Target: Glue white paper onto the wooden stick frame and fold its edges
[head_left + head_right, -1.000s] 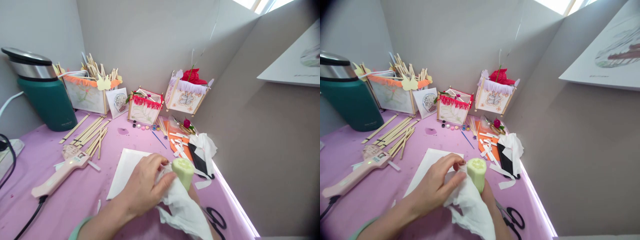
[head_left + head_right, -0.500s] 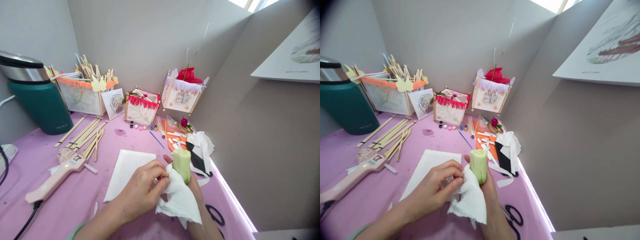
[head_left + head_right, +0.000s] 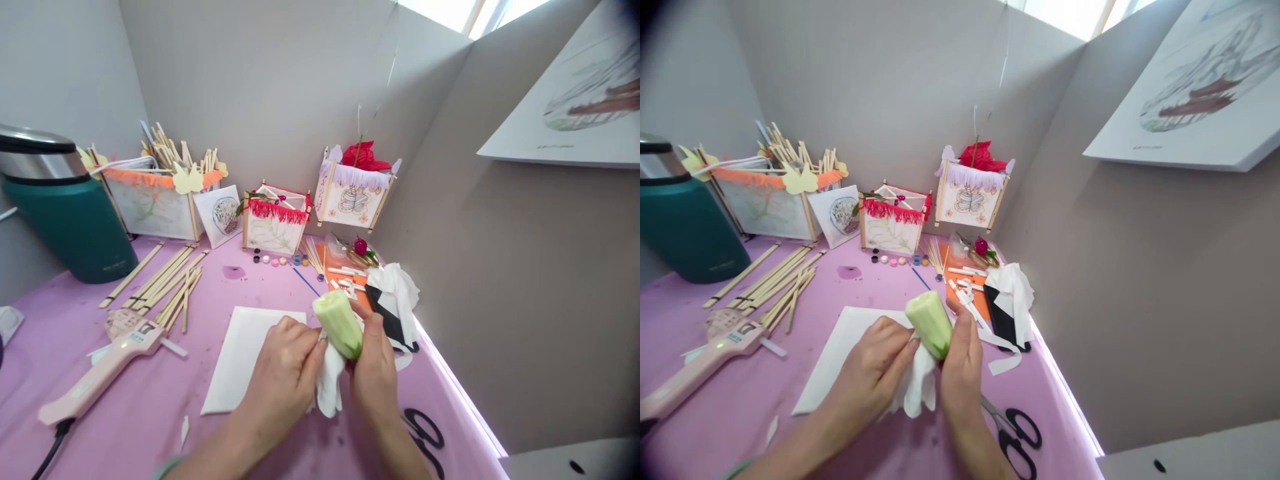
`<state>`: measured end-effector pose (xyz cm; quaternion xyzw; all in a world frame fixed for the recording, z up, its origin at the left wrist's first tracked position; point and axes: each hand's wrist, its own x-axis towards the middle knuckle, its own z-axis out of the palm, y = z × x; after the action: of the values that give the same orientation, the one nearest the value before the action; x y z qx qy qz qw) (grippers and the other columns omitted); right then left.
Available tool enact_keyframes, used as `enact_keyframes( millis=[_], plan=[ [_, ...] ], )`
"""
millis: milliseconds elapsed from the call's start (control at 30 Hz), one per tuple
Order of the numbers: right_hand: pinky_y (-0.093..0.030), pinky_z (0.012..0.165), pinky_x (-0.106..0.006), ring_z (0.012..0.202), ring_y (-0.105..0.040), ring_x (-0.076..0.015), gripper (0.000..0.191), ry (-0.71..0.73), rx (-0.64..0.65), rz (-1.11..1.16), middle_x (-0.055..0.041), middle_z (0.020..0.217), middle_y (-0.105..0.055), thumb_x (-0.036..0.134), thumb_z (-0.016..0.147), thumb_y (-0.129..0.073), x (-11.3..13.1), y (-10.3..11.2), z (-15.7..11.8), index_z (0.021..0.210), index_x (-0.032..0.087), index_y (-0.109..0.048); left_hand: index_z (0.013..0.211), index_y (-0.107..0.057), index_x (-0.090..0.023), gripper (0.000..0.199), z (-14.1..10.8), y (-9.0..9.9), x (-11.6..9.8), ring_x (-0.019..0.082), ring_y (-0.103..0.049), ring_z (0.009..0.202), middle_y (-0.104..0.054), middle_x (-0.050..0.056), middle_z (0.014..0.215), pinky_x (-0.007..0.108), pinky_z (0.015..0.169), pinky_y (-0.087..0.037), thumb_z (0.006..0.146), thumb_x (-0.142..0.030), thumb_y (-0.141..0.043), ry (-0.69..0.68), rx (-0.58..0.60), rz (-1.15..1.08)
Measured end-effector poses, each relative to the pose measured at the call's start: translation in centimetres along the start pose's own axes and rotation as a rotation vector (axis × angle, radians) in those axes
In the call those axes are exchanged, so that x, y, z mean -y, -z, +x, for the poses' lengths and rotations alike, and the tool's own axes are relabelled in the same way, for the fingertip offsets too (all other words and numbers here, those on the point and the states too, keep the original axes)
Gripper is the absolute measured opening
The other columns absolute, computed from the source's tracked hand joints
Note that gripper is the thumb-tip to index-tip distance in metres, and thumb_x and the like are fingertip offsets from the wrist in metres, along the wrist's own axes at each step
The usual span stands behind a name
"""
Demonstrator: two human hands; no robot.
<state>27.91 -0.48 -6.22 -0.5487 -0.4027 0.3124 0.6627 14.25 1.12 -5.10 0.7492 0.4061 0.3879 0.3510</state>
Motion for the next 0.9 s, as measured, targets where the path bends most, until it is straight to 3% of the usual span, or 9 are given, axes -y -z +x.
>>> enact_keyframes(
  millis=[67,167,367,433,533,633,700,800,900],
  plan=[
    [-0.044,0.096,-0.039,0.119,-0.053,-0.0243,0.05,0.157,-0.068,-0.163,-0.0111,0.126,-0.06,0.052,0.094,-0.036,-0.5,-0.3,-0.1,0.125,0.018,-0.055,0.084,-0.063,-0.019,0.031,0.1,-0.2,-0.3,0.02,-0.055,0.09,-0.063,0.005,0.089,0.032,0.085,-0.043,0.093,-0.037,-0.039,0.032,0.053,-0.171],
    [-0.041,0.1,-0.042,0.125,-0.048,-0.0251,0.048,0.387,-0.037,-0.33,-0.0123,0.136,-0.052,0.044,0.095,-0.039,-1.2,-0.9,-0.6,0.134,0.017,-0.045,0.117,-0.057,-0.021,0.034,0.1,-0.3,-0.7,0.019,-0.057,0.102,-0.063,0.005,0.113,0.031,0.092,-0.044,0.091,-0.041,-0.046,0.132,0.184,-0.492],
    [-0.035,0.107,-0.043,0.134,-0.037,-0.0239,0.051,0.417,0.21,-0.448,-0.0093,0.147,-0.039,0.031,0.098,-0.034,-0.6,-0.4,-2.1,0.147,0.022,-0.027,0.127,-0.051,-0.018,0.045,0.1,0.0,-0.1,0.022,-0.055,0.113,-0.059,0.008,0.126,0.032,0.097,-0.043,0.088,-0.04,-0.055,0.165,0.103,-0.721],
    [-0.035,0.107,-0.042,0.133,-0.039,-0.0242,0.049,0.465,0.268,-0.501,-0.0084,0.144,-0.042,0.029,0.096,-0.038,0.2,0.3,-2.1,0.145,0.023,-0.035,0.128,-0.051,-0.02,0.044,0.0,0.1,0.3,0.021,-0.055,0.113,-0.059,0.007,0.126,0.033,0.097,-0.043,0.089,-0.039,-0.055,0.186,0.086,-0.798],
    [-0.042,0.099,-0.038,0.12,-0.05,-0.0232,0.037,0.505,0.232,-0.525,-0.0083,0.128,-0.055,0.026,0.093,-0.047,1.1,1.0,-1.6,0.129,0.024,-0.054,0.127,-0.052,-0.022,0.042,-0.1,0.1,0.7,0.021,-0.059,0.107,-0.063,0.006,0.121,0.034,0.094,-0.045,0.089,-0.039,-0.055,0.231,0.104,-0.927],
    [-0.048,0.084,-0.031,0.097,-0.059,-0.0198,0.017,0.422,0.133,-0.416,-0.0053,0.102,-0.063,0.028,0.088,-0.057,1.7,1.2,-1.3,0.102,0.024,-0.065,0.124,-0.056,-0.02,0.041,-0.2,0.0,0.7,0.021,-0.063,0.098,-0.066,0.008,0.114,0.034,0.089,-0.047,0.088,-0.04,-0.057,0.279,0.152,-0.999],
    [-0.049,0.074,-0.028,0.083,-0.06,-0.0177,0.012,0.242,0.085,-0.269,-0.0029,0.088,-0.063,0.034,0.086,-0.061,2.0,1.2,-1.2,0.089,0.022,-0.064,0.123,-0.057,-0.02,0.041,-0.2,-0.1,0.6,0.02,-0.064,0.095,-0.066,0.009,0.113,0.034,0.088,-0.047,0.088,-0.04,-0.057,0.291,0.17,-1.015],
    [-0.049,0.061,-0.026,0.07,-0.06,-0.0163,0.025,-0.112,0.134,-0.017,-0.0024,0.08,-0.064,0.044,0.086,-0.058,2.6,1.3,-1.6,0.091,0.021,-0.062,0.124,-0.056,-0.02,0.041,-0.3,-0.2,0.8,0.02,-0.064,0.094,-0.066,0.009,0.114,0.033,0.088,-0.047,0.088,-0.039,-0.057,0.292,0.171,-1.014],
    [-0.047,0.059,-0.026,0.065,-0.057,-0.0152,0.03,-0.156,0.219,-0.017,-0.002,0.075,-0.063,0.045,0.088,-0.055,2.7,1.3,-2.2,0.101,0.02,-0.063,0.127,-0.054,-0.021,0.042,-0.3,-0.1,1.1,0.021,-0.062,0.099,-0.065,0.008,0.115,0.033,0.087,-0.047,0.089,-0.04,-0.055,0.278,0.148,-0.957]
  ],
)
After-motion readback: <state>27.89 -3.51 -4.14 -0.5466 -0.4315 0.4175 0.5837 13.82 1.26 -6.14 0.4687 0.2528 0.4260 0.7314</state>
